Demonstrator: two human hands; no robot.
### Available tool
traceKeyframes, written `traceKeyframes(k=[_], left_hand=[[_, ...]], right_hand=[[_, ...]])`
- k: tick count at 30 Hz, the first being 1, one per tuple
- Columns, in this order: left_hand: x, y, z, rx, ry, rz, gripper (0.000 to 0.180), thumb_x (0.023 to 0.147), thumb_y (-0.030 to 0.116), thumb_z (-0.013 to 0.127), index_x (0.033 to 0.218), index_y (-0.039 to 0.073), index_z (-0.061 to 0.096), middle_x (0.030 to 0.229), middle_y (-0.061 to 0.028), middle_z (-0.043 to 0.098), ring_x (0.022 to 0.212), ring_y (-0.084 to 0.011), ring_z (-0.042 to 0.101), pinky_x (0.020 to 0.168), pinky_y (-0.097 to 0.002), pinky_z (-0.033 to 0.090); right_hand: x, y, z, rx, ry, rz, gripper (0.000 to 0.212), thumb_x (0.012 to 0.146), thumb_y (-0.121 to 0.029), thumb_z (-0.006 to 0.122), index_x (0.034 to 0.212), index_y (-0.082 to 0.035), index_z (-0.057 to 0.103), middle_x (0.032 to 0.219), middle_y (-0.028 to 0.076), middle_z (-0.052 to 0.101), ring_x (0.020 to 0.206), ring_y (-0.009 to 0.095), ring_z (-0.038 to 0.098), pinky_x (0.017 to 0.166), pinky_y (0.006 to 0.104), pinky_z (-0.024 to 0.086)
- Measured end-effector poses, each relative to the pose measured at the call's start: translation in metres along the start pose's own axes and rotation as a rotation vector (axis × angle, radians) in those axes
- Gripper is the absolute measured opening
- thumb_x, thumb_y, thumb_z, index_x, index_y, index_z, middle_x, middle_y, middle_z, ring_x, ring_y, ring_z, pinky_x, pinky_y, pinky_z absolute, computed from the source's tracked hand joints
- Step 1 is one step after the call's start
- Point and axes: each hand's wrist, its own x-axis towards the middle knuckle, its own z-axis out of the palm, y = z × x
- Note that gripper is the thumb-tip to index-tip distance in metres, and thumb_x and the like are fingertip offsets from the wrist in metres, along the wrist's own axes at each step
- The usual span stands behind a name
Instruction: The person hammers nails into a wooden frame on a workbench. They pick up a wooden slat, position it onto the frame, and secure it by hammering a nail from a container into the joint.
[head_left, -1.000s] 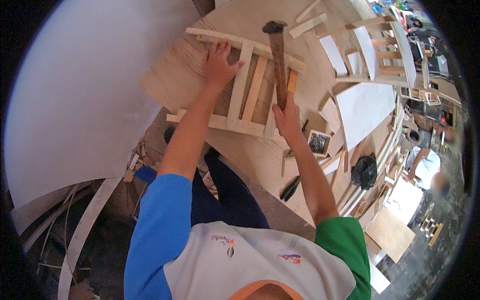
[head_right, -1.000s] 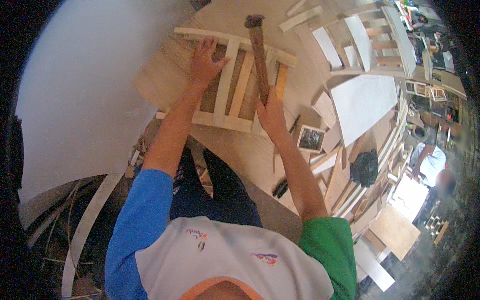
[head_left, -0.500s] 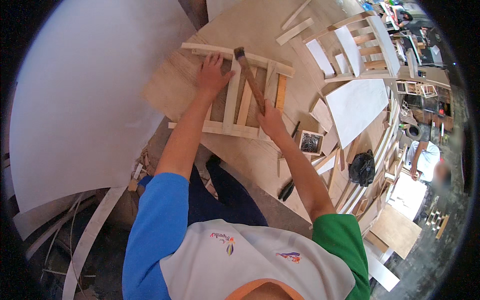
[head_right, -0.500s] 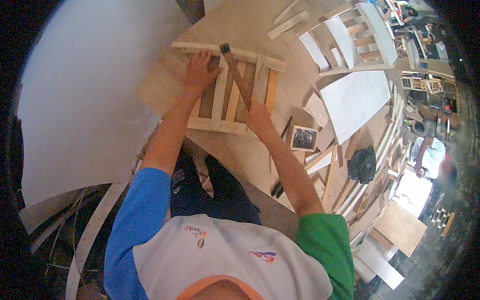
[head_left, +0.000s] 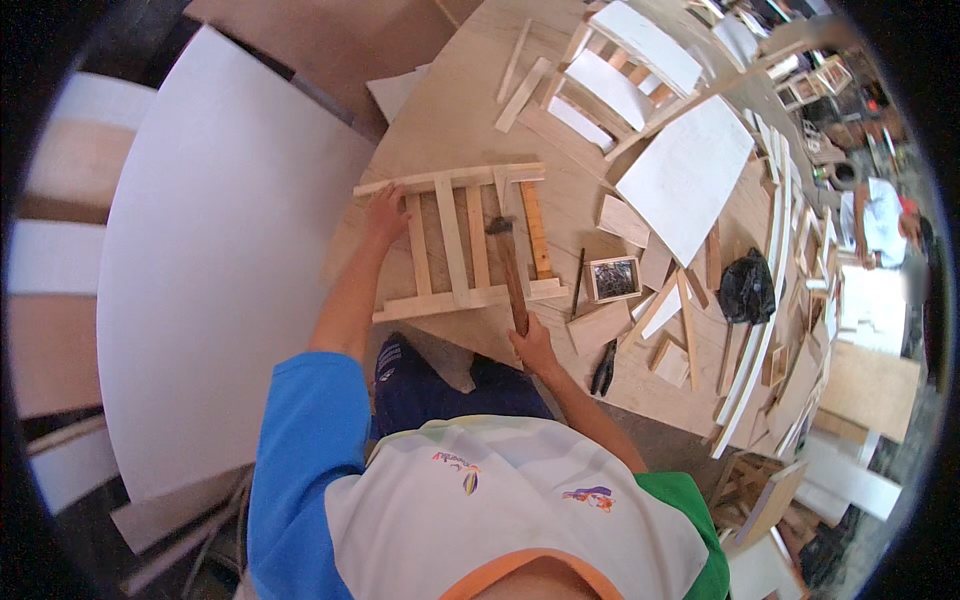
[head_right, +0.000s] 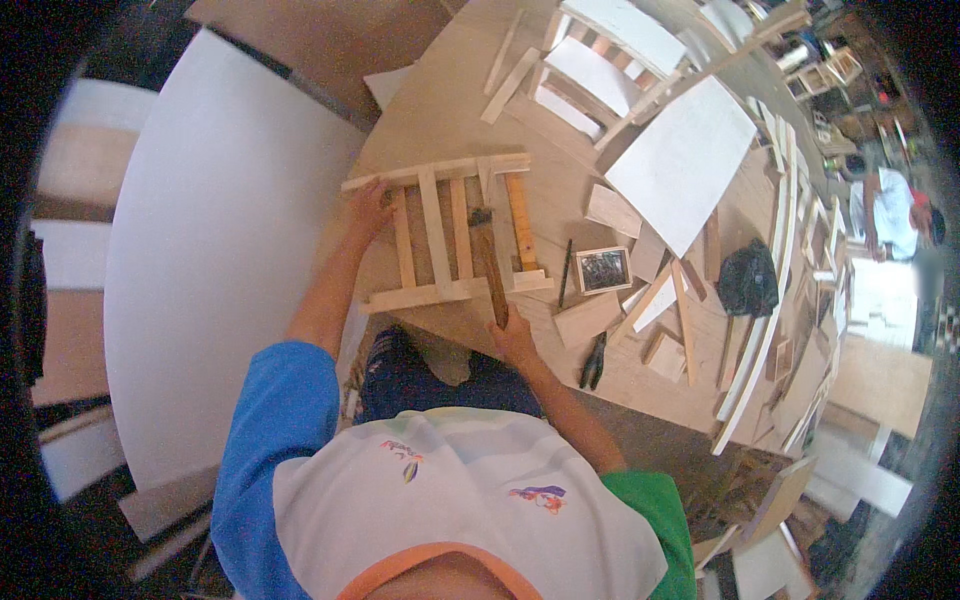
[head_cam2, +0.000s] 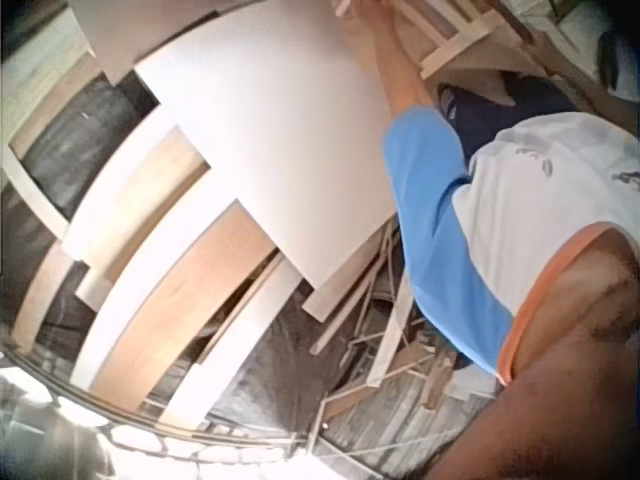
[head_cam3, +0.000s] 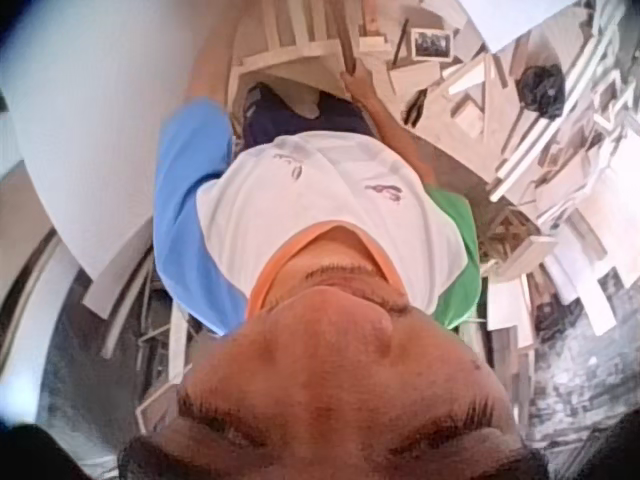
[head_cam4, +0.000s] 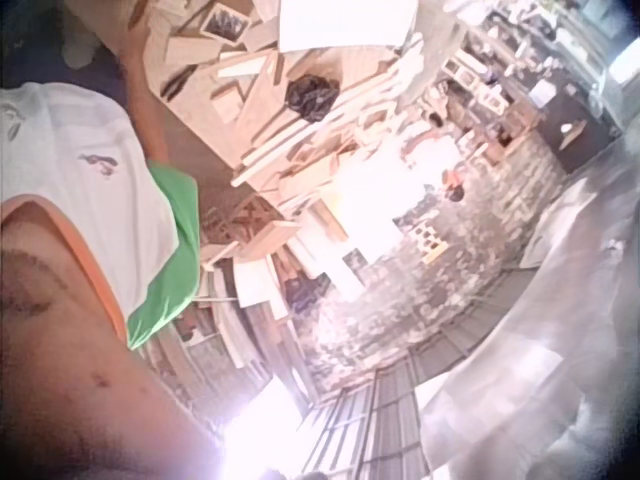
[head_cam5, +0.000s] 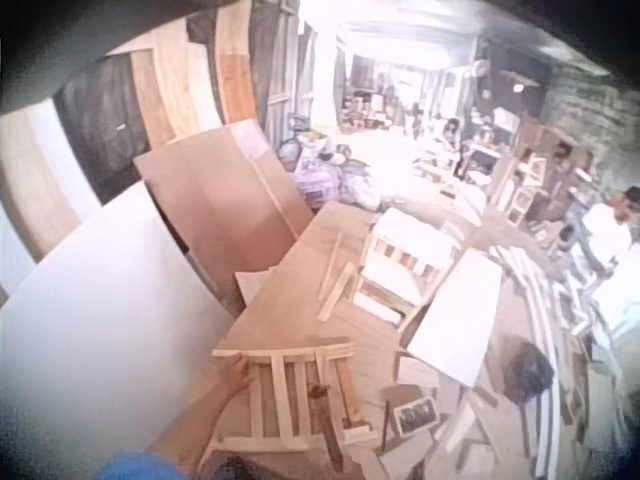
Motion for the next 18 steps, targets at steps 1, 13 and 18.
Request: traceKeyframes(k=[1,13,18], left_hand=[[-0.003,-0.001,0.0,0.045,0.061,0.01,0.073,0.078,0.033,0.07,0.14,0.011,0.039,0.148,-0.012,0.033,0.137,-0.0293,0.029,0.112,-0.0422,0.027],[0.019,-0.037,-0.025,-0.039,0.05,0.319,0.061,0.073,0.026,0.07,0.128,0.008,0.05,0.122,-0.0175,0.052,0.115,-0.0342,0.048,0.099,-0.046,0.038],[0.017,-0.059,-0.049,-0.204,-0.089,0.269,0.056,0.069,0.024,0.072,0.119,0.005,0.055,0.113,-0.0184,0.056,0.108,-0.0364,0.054,0.09,-0.046,0.045]], right_hand=[[-0.008,0.004,0.007,0.036,0.017,0.067,0.026,0.083,-0.011,0.062,0.1,0.002,0.049,0.067,0.012,0.057,0.049,0.019,0.058,0.046,0.0338,0.047],[0.007,-0.069,0.102,0.125,0.376,0.245,0.076,0.074,-0.011,0.068,0.137,0.009,0.03,0.126,0.032,0.05,0.117,0.042,0.051,0.098,0.0399,0.042],[0.029,-0.08,0.112,0.064,0.343,0.307,0.084,0.071,-0.009,0.067,0.139,0.011,0.023,0.13,0.033,0.045,0.121,0.041,0.047,0.1,0.0379,0.039]])
